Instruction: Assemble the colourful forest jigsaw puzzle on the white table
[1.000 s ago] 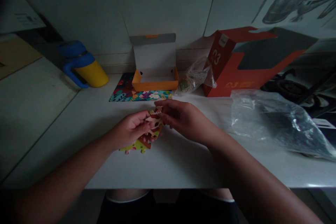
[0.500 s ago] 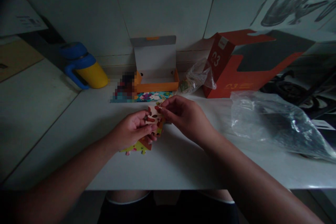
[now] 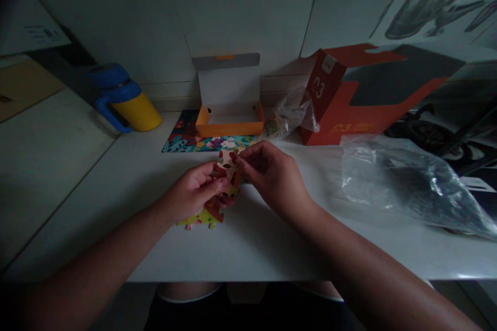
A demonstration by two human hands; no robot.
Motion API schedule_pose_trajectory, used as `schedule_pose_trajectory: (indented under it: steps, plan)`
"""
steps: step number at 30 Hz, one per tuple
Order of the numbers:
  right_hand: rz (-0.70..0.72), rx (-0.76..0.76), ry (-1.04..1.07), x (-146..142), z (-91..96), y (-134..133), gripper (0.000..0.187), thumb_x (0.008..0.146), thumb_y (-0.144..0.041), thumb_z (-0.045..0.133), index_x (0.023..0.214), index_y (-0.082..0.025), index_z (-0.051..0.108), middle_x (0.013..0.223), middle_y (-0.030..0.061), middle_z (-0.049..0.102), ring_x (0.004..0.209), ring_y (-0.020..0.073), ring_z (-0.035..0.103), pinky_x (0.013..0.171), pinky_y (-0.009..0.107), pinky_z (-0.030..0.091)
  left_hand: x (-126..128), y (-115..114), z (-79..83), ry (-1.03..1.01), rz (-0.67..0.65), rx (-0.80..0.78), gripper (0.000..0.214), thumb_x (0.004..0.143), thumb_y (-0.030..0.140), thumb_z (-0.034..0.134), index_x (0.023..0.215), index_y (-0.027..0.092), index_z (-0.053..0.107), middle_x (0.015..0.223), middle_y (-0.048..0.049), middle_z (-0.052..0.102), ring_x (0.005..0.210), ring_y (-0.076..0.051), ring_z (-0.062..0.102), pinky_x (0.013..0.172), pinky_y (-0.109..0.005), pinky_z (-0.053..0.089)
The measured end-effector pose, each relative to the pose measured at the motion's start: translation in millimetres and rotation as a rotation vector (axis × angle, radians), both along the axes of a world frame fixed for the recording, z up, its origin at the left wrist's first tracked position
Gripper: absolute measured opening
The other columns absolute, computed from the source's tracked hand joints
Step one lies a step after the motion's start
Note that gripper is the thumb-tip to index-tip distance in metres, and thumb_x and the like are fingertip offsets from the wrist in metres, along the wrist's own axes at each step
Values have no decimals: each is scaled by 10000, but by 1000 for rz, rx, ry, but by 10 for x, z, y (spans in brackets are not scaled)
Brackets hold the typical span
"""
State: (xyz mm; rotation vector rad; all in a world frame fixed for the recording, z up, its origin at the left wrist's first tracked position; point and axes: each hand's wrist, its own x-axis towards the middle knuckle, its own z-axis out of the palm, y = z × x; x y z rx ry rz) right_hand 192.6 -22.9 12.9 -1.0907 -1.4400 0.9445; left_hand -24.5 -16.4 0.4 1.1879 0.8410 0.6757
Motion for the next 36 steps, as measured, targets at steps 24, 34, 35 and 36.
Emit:
schedule_pose_trajectory:
  steps: [24,34,35,36]
  plan:
    - [156,-102,-7,33,3,43,410,873,-489,840,1114,-226,640,929,48,762,824,194,743,746,333,622,-2,-8,-36,-36,27,-19,387,973,534,713,1087,201,553,921,-20,709,769,-205,811,630,-263,645]
    - [253,-245,-7,98,17,52,378,793,-494,901,920,-193,711,858,30,755,758,167,709,694,298,565,6,-11,-38,-46,36,-12,439,940,577,736,1139,216,584,995,-39,749,796,-212,810,709,-326,675]
    - [261,-250,-15,105,17,50,369,794,-490,901,908,-194,712,843,25,751,750,164,702,687,295,555,5,-11,-45,-49,39,-9,439,938,577,738,1133,215,586,1000,-40,747,798,-214,810,715,-334,678]
    - [268,-253,-19,110,20,48,359,798,-485,898,900,-197,712,836,21,750,746,162,696,683,293,547,3,-11,-52,-54,39,-6,435,941,574,737,1132,213,588,1010,-43,744,805,-215,810,723,-341,681]
